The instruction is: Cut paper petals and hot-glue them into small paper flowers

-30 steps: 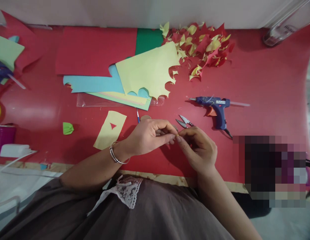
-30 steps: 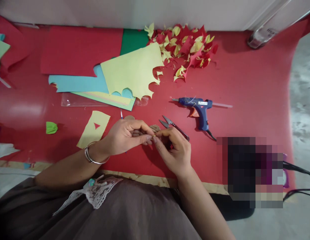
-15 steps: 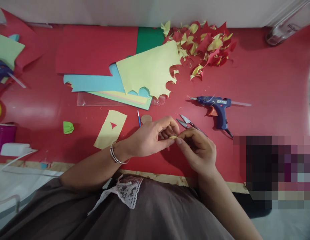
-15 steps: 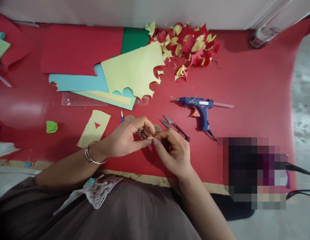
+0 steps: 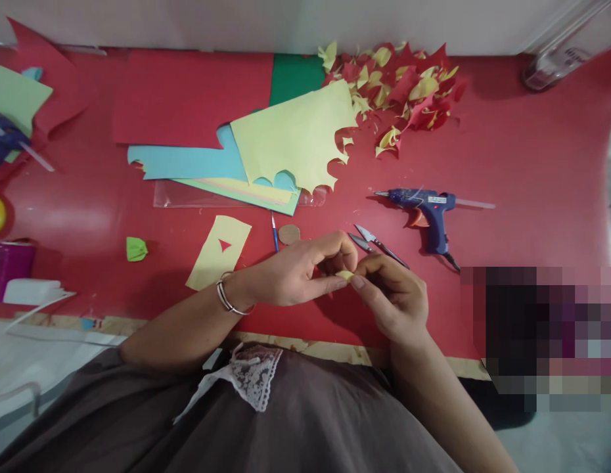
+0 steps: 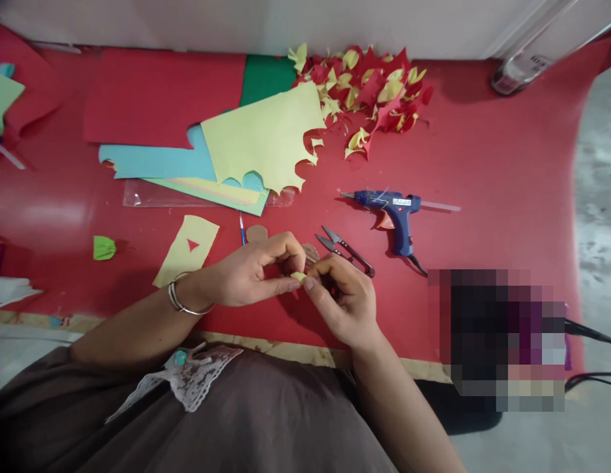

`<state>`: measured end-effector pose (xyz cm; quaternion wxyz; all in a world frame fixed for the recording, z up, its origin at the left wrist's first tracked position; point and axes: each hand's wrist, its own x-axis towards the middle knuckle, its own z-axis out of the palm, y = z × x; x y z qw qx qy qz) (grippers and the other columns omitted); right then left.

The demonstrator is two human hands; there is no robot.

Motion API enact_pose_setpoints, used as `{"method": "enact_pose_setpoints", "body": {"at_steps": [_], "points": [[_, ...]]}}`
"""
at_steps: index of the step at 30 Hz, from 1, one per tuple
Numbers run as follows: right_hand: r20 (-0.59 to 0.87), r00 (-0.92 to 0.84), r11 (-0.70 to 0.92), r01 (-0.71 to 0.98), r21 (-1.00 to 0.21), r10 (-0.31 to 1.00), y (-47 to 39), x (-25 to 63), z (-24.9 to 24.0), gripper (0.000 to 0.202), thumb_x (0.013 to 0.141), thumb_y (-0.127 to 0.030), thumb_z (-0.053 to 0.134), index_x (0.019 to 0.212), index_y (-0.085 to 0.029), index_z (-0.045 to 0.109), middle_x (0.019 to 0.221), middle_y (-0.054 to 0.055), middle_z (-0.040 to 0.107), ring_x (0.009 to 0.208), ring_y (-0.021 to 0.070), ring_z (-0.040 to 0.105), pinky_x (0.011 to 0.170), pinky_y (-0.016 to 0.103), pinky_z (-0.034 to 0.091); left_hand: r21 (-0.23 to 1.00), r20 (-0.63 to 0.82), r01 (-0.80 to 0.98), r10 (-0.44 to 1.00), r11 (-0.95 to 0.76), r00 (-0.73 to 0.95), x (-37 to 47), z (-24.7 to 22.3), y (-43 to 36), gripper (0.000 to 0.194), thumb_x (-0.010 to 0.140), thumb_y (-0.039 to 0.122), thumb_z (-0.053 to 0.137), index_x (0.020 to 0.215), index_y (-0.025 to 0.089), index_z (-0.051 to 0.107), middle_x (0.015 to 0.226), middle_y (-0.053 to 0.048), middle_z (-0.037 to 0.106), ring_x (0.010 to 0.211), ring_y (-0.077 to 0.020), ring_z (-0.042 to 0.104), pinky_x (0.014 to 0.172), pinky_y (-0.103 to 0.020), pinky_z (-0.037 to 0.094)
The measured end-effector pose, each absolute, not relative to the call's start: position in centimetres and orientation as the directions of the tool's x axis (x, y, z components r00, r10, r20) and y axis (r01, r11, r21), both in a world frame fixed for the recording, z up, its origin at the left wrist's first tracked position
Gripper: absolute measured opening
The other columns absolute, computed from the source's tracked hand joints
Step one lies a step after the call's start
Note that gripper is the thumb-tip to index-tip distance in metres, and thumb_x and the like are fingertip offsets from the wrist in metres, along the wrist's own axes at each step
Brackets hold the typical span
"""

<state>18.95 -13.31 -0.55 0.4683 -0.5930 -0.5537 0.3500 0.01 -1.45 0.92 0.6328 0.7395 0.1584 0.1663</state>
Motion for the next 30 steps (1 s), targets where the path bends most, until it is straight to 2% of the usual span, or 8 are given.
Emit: {"method": "enact_pose_setpoints", "body": {"at_steps": [5,7,10,17,22,23,26,30], "points": [[0.143,0.291,0.036,0.342,-0.939,0.946,-13.5,19.2,-0.9,0.015,0.099,-0.029,0.07,0.086,-0.022,0.069,0.072,-0.003,0.061,0.056,0.0108,0.049,0.053,0.028,0.039,0.919,0.059,0.181,0.575,-0.351,0.816,-0.3,1.0,-0.9,0.014,0.105,0.028,0.066,0.115,0.019,0.06,0.103,-0.005,0.071,0.09,-0.015,0.069,0.081,-0.029,0.055],[0.15,0.362,0.009,0.362,-0.932,0.92,-13.6,19.4,-1.1,0.016,0.1,-0.032,0.07,0.086,-0.022,0.069,0.072,-0.003,0.06,0.053,0.0105,0.047,0.05,0.028,0.037,0.847,0.075,0.27,0.606,-0.457,0.792,-0.4,0.7,-0.6,0.012,0.103,0.025,0.069,0.112,0.019,0.064,0.106,-0.007,0.071,0.098,-0.0182,0.068,0.089,-0.032,0.056],[0.166,0.366,-0.007,0.427,-0.904,0.916,-13.4,19.5,-1.3,0.016,0.1,-0.032,0.07,0.087,-0.023,0.068,0.075,-0.002,0.062,0.056,0.0116,0.049,0.052,0.029,0.04,0.753,0.042,0.36,0.585,-0.551,0.81,-0.3,0.3,-0.4,0.014,0.097,0.025,0.077,0.107,0.019,0.069,0.109,-0.009,0.068,0.106,-0.0238,0.065,0.096,-0.038,0.055],[0.209,0.236,0.033,0.584,-0.811,0.949,-12.8,19.6,-1.3,0.014,0.099,-0.028,0.068,0.086,-0.023,0.067,0.074,-0.001,0.064,0.059,0.0122,0.052,0.057,0.029,0.043,0.691,-0.018,0.416,0.562,-0.59,0.827,0.0,-0.1,-1.5,0.018,0.094,0.03,0.081,0.099,0.017,0.068,0.106,-0.007,0.064,0.101,-0.0241,0.061,0.092,-0.038,0.05],[0.223,0.198,0.047,0.637,-0.769,0.954,-12.7,19.8,-1.2,0.014,0.099,-0.029,0.068,0.086,-0.023,0.068,0.074,0.0,0.066,0.06,0.0134,0.053,0.056,0.029,0.042,0.631,-0.04,0.462,0.568,-0.624,0.822,0.2,0.0,-1.9,0.001,0.096,0.018,0.07,0.097,0.017,0.07,0.107,-0.009,0.065,0.103,-0.0254,0.061,0.095,-0.041,0.046],[0.233,0.192,0.057,0.644,-0.763,0.953,-12.6,19.8,-1.2,0.014,0.098,-0.028,0.068,0.085,-0.023,0.067,0.073,0.0,0.065,0.061,0.0136,0.053,0.056,0.029,0.042,0.622,-0.036,0.46,0.564,-0.633,0.825,0.3,0.0,-1.9,0.003,0.097,0.016,0.067,0.096,0.017,0.07,0.107,-0.009,0.065,0.102,-0.0251,0.061,0.094,-0.041,0.045],[0.262,0.169,0.094,0.648,-0.756,0.95,-12.6,19.8,-1.1,0.012,0.098,-0.024,0.067,0.086,-0.023,0.067,0.073,-0.001,0.064,0.061,0.0132,0.053,0.057,0.028,0.042,0.656,0.002,0.429,0.569,-0.621,0.822,0.5,0.2,-1.9,0.009,0.097,0.011,0.062,0.094,0.017,0.068,0.102,-0.006,0.069,0.097,-0.0224,0.062,0.092,-0.04,0.045],[0.256,0.167,0.091,0.643,-0.76,0.952,-12.7,19.8,-1.3,0.011,0.098,-0.023,0.068,0.087,-0.023,0.067,0.074,-0.001,0.065,0.061,0.0132,0.053,0.057,0.029,0.042,0.666,0.011,0.424,0.577,-0.614,0.817,0.4,0.3,-1.7,0.003,0.099,0.016,0.064,0.097,0.016,0.067,0.101,-0.007,0.071,0.096,-0.0233,0.06,0.091,-0.039,0.048]]}}
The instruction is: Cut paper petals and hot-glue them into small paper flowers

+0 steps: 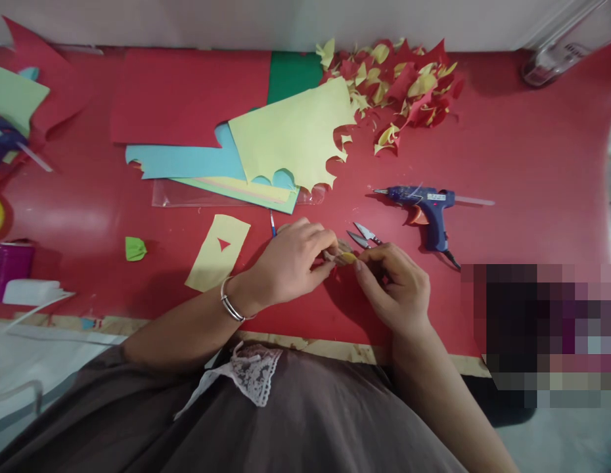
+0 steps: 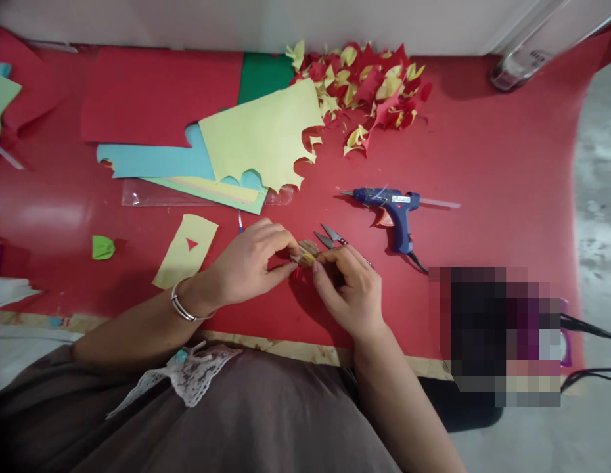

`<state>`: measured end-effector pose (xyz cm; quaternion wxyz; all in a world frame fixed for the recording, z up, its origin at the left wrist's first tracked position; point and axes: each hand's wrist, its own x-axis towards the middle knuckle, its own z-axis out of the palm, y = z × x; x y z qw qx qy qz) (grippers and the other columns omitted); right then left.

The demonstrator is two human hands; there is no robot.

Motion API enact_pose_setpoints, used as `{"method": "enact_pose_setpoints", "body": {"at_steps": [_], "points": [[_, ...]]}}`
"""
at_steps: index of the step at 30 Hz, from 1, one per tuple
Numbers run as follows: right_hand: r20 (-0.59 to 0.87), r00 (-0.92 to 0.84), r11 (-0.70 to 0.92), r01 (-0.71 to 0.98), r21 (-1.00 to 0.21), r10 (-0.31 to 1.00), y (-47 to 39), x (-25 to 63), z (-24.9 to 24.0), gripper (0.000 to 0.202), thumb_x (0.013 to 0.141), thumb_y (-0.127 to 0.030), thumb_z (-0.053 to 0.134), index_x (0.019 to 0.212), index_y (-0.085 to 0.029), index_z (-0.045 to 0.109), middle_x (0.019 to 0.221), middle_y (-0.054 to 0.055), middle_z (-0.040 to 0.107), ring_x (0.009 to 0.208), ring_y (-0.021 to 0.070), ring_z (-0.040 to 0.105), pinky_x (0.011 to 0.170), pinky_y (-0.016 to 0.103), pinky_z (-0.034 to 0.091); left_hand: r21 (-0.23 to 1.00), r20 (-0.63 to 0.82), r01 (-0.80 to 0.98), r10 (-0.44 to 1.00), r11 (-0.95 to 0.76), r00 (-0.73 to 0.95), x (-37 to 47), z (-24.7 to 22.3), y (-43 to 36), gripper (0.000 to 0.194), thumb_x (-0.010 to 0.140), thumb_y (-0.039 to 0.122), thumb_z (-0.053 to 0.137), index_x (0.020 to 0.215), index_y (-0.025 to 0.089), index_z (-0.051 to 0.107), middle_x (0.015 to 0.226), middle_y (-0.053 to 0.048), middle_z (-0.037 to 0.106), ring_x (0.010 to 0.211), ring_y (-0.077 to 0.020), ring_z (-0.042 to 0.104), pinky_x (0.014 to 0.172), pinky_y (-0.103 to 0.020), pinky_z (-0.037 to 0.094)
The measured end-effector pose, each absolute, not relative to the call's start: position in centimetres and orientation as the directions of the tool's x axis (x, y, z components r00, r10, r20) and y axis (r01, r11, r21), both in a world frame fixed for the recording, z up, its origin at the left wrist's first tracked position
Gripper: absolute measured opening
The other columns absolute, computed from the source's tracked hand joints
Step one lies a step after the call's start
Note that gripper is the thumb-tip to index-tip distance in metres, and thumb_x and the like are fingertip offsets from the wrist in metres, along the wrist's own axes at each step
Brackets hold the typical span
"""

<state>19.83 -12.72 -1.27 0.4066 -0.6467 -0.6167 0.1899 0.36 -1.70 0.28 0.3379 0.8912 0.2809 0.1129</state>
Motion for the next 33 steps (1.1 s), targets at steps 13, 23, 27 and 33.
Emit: {"method": "enact_pose_setpoints", "body": {"at_steps": [13,23,27,33], "points": [[0.272,0.216,0.076,0.635,-0.769,0.938,-12.85,19.72,-1.11,0.012,0.097,-0.022,0.069,0.085,-0.023,0.066,0.073,-0.002,0.064,0.057,0.0119,0.051,0.054,0.028,0.041,0.667,-0.019,0.413,0.541,-0.62,0.841,0.21,0.32,-1.9,0.022,0.097,0.017,0.068,0.115,0.021,0.078,0.113,-0.009,0.067,0.106,-0.0251,0.061,0.097,-0.042,0.046],[0.261,0.312,0.028,0.594,-0.804,0.913,-13.21,19.81,-1.19,0.012,0.096,-0.027,0.072,0.085,-0.024,0.068,0.075,-0.001,0.065,0.058,0.0125,0.051,0.054,0.029,0.042,0.797,0.096,0.281,0.572,-0.534,0.815,0.71,0.23,-1.78,0.011,0.093,0.01,0.063,0.091,0.018,0.07,0.089,-0.004,0.077,0.083,-0.0168,0.067,0.08,-0.033,0.05],[0.287,0.351,0.042,0.568,-0.822,0.891,-13.48,19.7,-1.28,0.01,0.095,-0.022,0.073,0.086,-0.023,0.07,0.078,-0.001,0.067,0.062,0.0126,0.055,0.058,0.028,0.043,0.936,-0.064,0.291,0.72,-0.196,0.691,0.67,0.39,-1.95,0.005,0.087,0.014,0.068,0.09,0.018,0.067,0.077,-0.002,0.076,0.063,-0.0111,0.064,0.06,-0.024,0.048],[0.322,0.307,0.093,0.579,-0.81,0.896,-13.28,19.29,-1.03,0.01,0.096,-0.021,0.073,0.087,-0.023,0.069,0.076,-0.002,0.066,0.06,0.0121,0.055,0.055,0.027,0.043,0.975,-0.219,0.164,0.749,0.147,0.625,0.9,0.13,-1.97,0.014,0.08,0.019,0.072,0.081,0.019,0.058,0.083,-0.005,0.076,0.072,-0.012,0.07,0.064,-0.021,0.055]]}}
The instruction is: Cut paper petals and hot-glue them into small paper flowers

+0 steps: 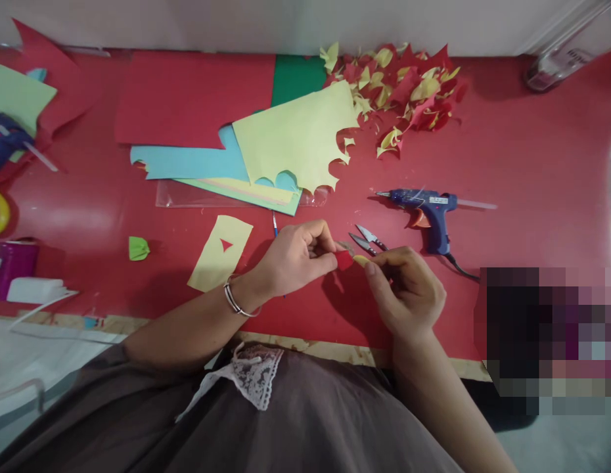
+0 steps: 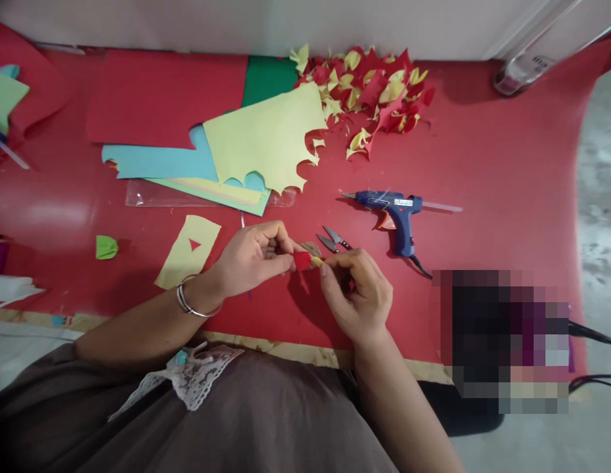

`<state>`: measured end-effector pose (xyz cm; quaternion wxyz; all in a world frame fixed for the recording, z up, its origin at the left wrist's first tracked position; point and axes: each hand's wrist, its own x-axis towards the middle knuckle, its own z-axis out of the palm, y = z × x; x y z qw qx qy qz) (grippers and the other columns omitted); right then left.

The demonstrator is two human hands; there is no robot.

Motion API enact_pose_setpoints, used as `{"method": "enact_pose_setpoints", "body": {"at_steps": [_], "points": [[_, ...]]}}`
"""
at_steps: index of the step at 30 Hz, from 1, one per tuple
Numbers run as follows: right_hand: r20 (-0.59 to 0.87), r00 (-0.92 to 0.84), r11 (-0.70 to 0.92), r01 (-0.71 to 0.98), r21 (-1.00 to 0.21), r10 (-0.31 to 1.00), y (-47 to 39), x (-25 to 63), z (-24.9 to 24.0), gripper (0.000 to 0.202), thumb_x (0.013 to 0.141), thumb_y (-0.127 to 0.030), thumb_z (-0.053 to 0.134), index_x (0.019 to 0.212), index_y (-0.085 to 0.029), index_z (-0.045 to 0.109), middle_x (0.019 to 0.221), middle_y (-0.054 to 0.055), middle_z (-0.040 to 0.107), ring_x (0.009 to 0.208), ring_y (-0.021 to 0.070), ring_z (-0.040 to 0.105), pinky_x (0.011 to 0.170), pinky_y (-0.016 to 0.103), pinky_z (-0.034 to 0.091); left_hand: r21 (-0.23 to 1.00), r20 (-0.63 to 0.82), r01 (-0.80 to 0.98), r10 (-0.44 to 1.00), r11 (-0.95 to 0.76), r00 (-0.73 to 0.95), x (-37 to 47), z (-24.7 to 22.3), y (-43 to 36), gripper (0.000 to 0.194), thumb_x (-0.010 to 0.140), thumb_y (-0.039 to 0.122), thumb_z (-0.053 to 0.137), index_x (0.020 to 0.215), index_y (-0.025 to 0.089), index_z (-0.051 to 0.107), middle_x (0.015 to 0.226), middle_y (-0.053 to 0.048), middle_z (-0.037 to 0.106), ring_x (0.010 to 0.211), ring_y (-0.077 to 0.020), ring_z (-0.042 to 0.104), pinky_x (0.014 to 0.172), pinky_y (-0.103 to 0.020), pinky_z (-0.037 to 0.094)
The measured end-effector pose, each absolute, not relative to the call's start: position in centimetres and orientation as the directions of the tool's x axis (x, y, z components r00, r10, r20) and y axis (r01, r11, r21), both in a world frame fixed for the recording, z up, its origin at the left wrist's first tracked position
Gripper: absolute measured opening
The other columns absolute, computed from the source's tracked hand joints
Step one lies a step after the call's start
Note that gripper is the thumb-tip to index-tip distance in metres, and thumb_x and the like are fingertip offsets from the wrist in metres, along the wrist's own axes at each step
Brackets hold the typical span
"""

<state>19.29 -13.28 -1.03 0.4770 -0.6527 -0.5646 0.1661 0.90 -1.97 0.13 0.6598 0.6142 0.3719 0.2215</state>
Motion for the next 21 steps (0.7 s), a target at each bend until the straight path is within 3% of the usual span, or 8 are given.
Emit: {"method": "enact_pose_setpoints", "body": {"at_steps": [3,7,14,21], "points": [[0.34,0.269,0.128,0.583,-0.802,0.901,-13.0,19.08,-0.84,0.01,0.096,-0.019,0.073,0.087,-0.022,0.068,0.077,-0.002,0.067,0.058,0.0111,0.053,0.053,0.027,0.042,0.972,-0.233,0.15,0.737,0.178,0.634,1.17,-0.08,-2.04,0.015,0.078,0.021,0.073,0.078,0.019,0.058,0.079,-0.003,0.075,0.062,-0.0096,0.066,0.061,-0.022,0.055],[0.358,0.253,0.141,0.606,-0.783,0.899,-12.83,18.98,-0.76,0.012,0.096,-0.017,0.073,0.087,-0.022,0.067,0.076,-0.002,0.067,0.058,0.0111,0.054,0.053,0.027,0.042,0.961,-0.274,0.152,0.695,0.233,0.665,1.31,-0.26,-2.15,0.013,0.077,0.019,0.073,0.078,0.018,0.06,0.074,-0.003,0.073,0.064,-0.0122,0.07,0.062,-0.024,0.058],[0.38,0.189,0.177,0.645,-0.743,0.905,-12.71,19.14,-0.88,0.011,0.096,-0.016,0.072,0.089,-0.023,0.067,0.075,-0.002,0.067,0.06,0.011,0.057,0.053,0.026,0.041,0.885,-0.304,0.012,0.556,0.466,0.773,1.09,-0.12,-1.87,0.024,0.085,0.021,0.079,0.106,0.015,0.07,0.088,-0.003,0.074,0.078,-0.0112,0.073,0.078,-0.026,0.065],[0.402,0.159,0.203,0.667,-0.717,0.902,-12.53,19.12,-0.79,0.012,0.096,-0.014,0.072,0.091,-0.023,0.067,0.076,-0.002,0.068,0.061,0.0117,0.059,0.054,0.027,0.043,0.805,-0.405,-0.005,0.555,0.594,0.726,1.27,-0.06,-1.9,0.02,0.086,0.024,0.086,0.097,0.015,0.072,0.086,-0.001,0.071,0.08,-0.0109,0.074,0.082,-0.026,0.067]]}}
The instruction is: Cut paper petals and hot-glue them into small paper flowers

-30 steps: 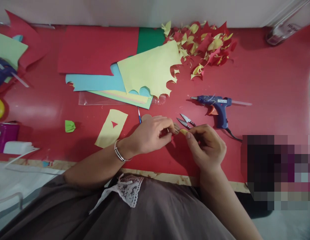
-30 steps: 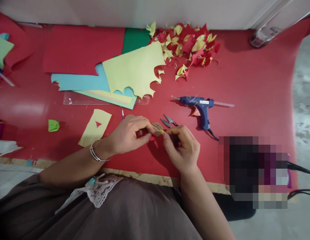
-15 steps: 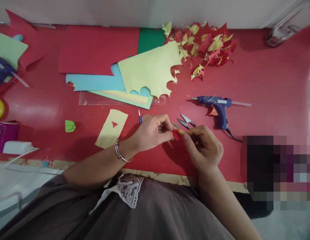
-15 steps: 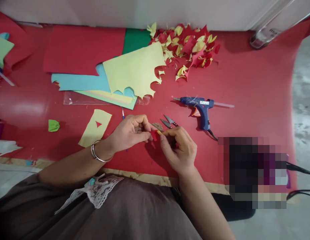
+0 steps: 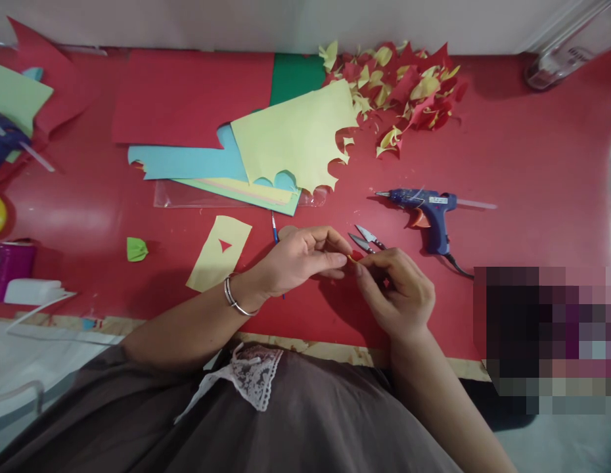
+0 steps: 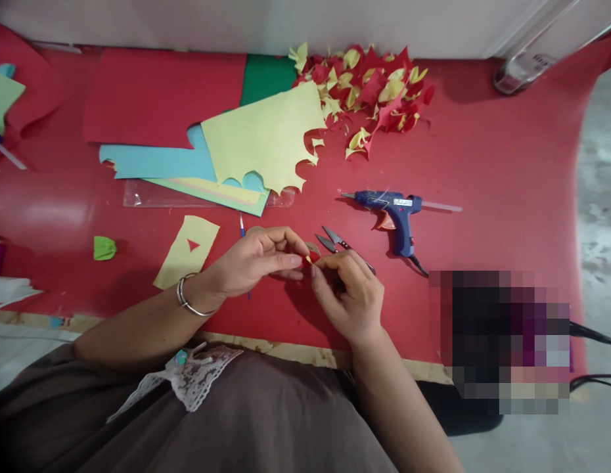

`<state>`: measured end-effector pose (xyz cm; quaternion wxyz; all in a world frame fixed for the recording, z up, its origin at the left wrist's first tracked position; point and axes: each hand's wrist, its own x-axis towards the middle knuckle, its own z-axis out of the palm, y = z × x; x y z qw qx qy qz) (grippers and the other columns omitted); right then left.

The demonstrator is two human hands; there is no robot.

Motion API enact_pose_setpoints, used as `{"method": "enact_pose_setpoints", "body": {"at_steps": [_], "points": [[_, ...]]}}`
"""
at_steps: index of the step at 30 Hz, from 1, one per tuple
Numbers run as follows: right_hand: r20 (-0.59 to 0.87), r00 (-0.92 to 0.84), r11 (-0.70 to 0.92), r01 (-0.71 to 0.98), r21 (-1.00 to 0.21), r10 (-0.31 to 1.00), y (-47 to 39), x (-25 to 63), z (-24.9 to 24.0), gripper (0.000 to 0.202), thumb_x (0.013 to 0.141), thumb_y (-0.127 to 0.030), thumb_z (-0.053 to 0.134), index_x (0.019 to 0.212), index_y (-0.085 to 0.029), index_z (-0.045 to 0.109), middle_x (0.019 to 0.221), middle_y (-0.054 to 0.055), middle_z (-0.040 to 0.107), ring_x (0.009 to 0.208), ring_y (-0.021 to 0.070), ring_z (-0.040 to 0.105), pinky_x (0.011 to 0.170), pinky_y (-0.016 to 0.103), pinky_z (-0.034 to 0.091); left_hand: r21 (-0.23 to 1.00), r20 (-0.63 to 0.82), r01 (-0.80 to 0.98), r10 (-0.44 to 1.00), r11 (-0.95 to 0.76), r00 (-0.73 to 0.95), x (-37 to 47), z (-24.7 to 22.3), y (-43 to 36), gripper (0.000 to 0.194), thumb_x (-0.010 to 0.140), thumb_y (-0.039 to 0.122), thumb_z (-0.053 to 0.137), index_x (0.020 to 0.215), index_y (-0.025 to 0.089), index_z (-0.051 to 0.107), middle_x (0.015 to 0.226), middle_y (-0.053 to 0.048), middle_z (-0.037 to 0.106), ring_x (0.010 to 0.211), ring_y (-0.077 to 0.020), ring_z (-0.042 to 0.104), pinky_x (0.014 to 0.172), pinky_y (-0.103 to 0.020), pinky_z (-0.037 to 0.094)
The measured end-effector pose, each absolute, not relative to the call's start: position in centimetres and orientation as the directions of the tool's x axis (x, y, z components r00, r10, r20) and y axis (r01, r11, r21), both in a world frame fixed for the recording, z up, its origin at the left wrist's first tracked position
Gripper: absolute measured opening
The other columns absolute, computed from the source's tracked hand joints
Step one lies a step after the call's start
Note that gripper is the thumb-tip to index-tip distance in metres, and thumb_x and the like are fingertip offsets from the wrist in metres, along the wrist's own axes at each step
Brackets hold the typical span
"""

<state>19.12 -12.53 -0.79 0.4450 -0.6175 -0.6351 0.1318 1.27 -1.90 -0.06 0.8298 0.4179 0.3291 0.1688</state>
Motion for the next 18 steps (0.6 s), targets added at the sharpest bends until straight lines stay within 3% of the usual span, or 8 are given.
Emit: {"method": "enact_pose_setpoints", "body": {"at_steps": [4,9,18], "points": [[0.422,0.153,0.217,0.677,-0.703,0.893,-12.43,19.12,-0.75,0.012,0.096,-0.012,0.071,0.092,-0.023,0.068,0.075,-0.002,0.068,0.062,0.012,0.06,0.054,0.028,0.043,0.752,-0.457,-0.004,0.526,0.659,0.718,1.07,0.01,-1.75,0.023,0.086,0.028,0.085,0.102,0.015,0.075,0.084,-0.001,0.071,0.078,-0.0119,0.076,0.079,-0.026,0.068],[0.426,0.139,0.224,0.685,-0.693,0.894,-12.49,19.1,-1.0,0.011,0.096,-0.013,0.071,0.094,-0.023,0.069,0.077,-0.001,0.07,0.06,0.012,0.058,0.051,0.028,0.044,0.82,-0.457,0.053,0.596,0.569,0.661,0.88,-0.06,-1.69,0.022,0.083,0.03,0.087,0.097,0.015,0.078,0.086,-0.002,0.075,0.08,-0.0109,0.074,0.078,-0.022,0.065],[0.449,0.105,0.256,0.697,-0.67,0.887,-12.67,19.24,-1.51,0.012,0.096,-0.011,0.072,0.1,-0.023,0.07,0.081,0.0,0.072,0.068,0.0136,0.064,0.056,0.028,0.047,0.79,-0.44,-0.061,0.634,0.61,0.637,1.27,0.1,-2.31,0.029,0.079,0.026,0.092,0.092,0.013,0.07,0.084,-0.001,0.076,0.077,-0.0104,0.075,0.08,-0.024,0.067]]}}
